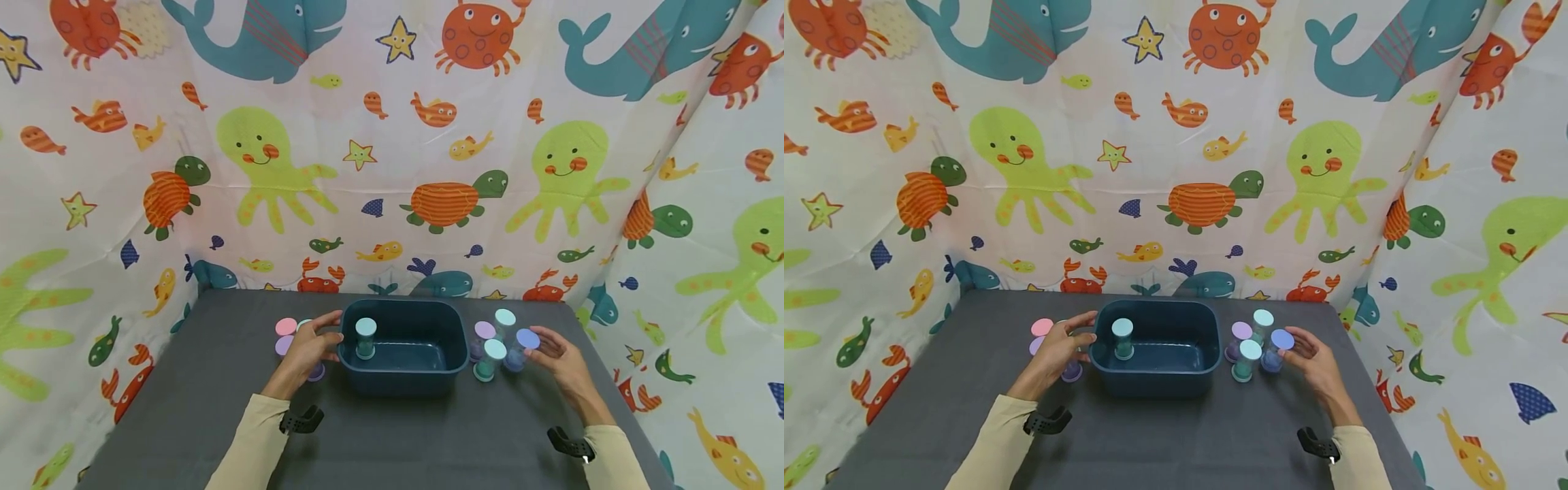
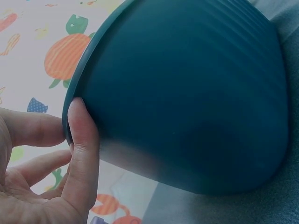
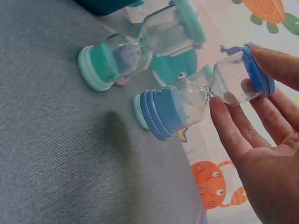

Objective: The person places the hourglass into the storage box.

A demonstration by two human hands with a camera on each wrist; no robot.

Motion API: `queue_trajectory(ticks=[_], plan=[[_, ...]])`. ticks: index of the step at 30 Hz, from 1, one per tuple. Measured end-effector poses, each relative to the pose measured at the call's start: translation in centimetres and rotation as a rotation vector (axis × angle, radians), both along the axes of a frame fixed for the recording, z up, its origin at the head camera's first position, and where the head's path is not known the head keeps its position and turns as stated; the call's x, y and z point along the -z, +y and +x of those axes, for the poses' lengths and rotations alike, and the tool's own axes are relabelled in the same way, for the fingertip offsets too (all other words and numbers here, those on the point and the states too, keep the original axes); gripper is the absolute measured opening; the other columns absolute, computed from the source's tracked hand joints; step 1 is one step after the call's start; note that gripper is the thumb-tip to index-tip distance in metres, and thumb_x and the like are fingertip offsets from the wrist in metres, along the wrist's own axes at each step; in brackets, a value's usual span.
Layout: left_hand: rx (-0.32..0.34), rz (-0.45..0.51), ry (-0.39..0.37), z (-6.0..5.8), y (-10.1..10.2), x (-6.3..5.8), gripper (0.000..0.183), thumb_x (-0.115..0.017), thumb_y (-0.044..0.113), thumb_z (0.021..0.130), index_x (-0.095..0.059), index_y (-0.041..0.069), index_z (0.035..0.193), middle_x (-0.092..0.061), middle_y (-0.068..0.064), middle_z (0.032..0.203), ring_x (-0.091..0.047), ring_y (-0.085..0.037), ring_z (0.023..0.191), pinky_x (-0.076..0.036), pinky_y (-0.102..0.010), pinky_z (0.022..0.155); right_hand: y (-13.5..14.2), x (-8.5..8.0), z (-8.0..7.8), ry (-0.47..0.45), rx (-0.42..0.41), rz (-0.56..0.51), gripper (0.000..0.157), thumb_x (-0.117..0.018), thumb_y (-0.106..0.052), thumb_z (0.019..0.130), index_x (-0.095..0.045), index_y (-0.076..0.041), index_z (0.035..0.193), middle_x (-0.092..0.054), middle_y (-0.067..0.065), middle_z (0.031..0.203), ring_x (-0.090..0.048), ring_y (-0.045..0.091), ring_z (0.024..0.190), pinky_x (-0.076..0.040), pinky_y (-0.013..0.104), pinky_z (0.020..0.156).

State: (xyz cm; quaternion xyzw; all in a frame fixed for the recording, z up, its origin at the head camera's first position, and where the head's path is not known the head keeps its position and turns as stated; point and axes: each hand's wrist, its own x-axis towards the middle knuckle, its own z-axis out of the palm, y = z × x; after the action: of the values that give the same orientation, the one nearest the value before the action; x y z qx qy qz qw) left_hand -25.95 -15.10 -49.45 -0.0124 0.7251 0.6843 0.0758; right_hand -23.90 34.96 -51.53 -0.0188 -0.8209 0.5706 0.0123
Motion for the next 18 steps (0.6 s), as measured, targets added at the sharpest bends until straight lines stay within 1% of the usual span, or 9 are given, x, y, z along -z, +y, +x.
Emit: queue_trajectory(ticks=[2, 3, 7, 9, 12, 13, 14, 16, 18], plan=[[0.003, -0.002, 0.004, 0.0, 0.0, 0.0, 0.052, -0.061, 0.004, 0.091, -0.051, 0.012, 0.142, -0.052, -0.016, 0.137, -0.065, -0.020, 0.086, -0.060, -0.033, 0.063, 0.0, -0.3, 0.1, 0.004, 0.009, 0.015, 0.064, -0.072, -0.033, 0.089, -0.047, -0.011, 0.143, -0.058, -0.016, 0.127, -0.055, -0.010, 0.108, -0.048, 0.012, 0.086], [0.003, -0.002, 0.005, 0.1, 0.0, 0.0, 0.052, -0.061, 0.004, 0.091, -0.051, 0.012, 0.142, -0.051, -0.016, 0.137, -0.065, -0.020, 0.087, -0.060, -0.032, 0.063, 0.0, -0.5, 0.1, 0.002, 0.014, 0.021, 0.064, -0.072, -0.034, 0.089, -0.047, -0.013, 0.144, -0.057, -0.015, 0.129, -0.054, -0.009, 0.110, -0.049, 0.015, 0.089], [0.007, -0.009, 0.003, 0.2, -0.1, 0.1, 0.052, -0.060, 0.004, 0.092, -0.050, 0.012, 0.143, -0.050, -0.016, 0.139, -0.065, -0.023, 0.089, -0.060, -0.031, 0.063, -0.2, -1.5, 0.3, -0.005, 0.012, 0.032, 0.065, -0.071, -0.036, 0.089, -0.045, -0.015, 0.145, -0.055, -0.011, 0.135, -0.051, -0.007, 0.113, -0.048, 0.035, 0.103], [0.008, -0.009, -0.003, 0.2, -0.1, 0.1, 0.052, -0.060, 0.004, 0.092, -0.050, 0.012, 0.143, -0.050, -0.016, 0.139, -0.065, -0.025, 0.090, -0.060, -0.031, 0.063, -0.3, -2.0, 0.3, -0.002, 0.014, 0.028, 0.066, -0.071, -0.036, 0.089, -0.045, -0.014, 0.146, -0.055, -0.011, 0.134, -0.052, -0.006, 0.113, -0.048, 0.037, 0.103], [0.013, -0.006, 0.001, 0.2, -0.1, 0.1, 0.052, -0.060, 0.003, 0.092, -0.050, 0.011, 0.143, -0.050, -0.016, 0.139, -0.065, -0.024, 0.091, -0.060, -0.031, 0.063, -0.3, -2.8, 0.2, 0.008, 0.020, 0.034, 0.066, -0.072, -0.035, 0.089, -0.046, -0.014, 0.145, -0.056, -0.012, 0.133, -0.054, -0.005, 0.112, -0.049, 0.027, 0.097], [0.014, -0.005, 0.002, 0.2, -0.1, 0.1, 0.052, -0.060, 0.003, 0.092, -0.050, 0.011, 0.143, -0.050, -0.016, 0.139, -0.065, -0.023, 0.090, -0.060, -0.031, 0.063, -0.3, -3.2, 0.1, 0.010, 0.025, 0.033, 0.065, -0.072, -0.035, 0.089, -0.046, -0.015, 0.145, -0.056, -0.012, 0.132, -0.054, -0.004, 0.112, -0.049, 0.026, 0.096], [0.014, -0.002, 0.002, 0.1, -0.1, 0.1, 0.052, -0.060, 0.003, 0.092, -0.050, 0.012, 0.143, -0.050, -0.016, 0.139, -0.065, -0.022, 0.091, -0.060, -0.032, 0.063, -0.3, -3.5, 0.1, 0.012, 0.029, 0.032, 0.065, -0.072, -0.036, 0.089, -0.047, -0.016, 0.145, -0.056, -0.012, 0.133, -0.054, -0.004, 0.112, -0.049, 0.028, 0.097], [0.016, 0.000, -0.001, 0.1, 0.0, 0.0, 0.052, -0.060, 0.003, 0.092, -0.051, 0.012, 0.142, -0.050, -0.015, 0.139, -0.065, -0.020, 0.091, -0.060, -0.032, 0.063, -0.3, -4.1, -0.1, 0.014, 0.036, 0.032, 0.064, -0.072, -0.037, 0.089, -0.047, -0.017, 0.144, -0.055, -0.013, 0.133, -0.052, -0.004, 0.113, -0.047, 0.035, 0.102], [0.019, 0.003, 0.000, 0.1, 0.0, -0.1, 0.052, -0.060, 0.003, 0.092, -0.050, 0.012, 0.143, -0.050, -0.016, 0.139, -0.065, -0.022, 0.092, -0.060, -0.032, 0.062, -0.4, -4.8, -0.2, 0.024, 0.037, 0.038, 0.065, -0.072, -0.037, 0.089, -0.047, -0.016, 0.145, -0.054, -0.015, 0.132, -0.052, -0.004, 0.113, -0.046, 0.037, 0.104]])
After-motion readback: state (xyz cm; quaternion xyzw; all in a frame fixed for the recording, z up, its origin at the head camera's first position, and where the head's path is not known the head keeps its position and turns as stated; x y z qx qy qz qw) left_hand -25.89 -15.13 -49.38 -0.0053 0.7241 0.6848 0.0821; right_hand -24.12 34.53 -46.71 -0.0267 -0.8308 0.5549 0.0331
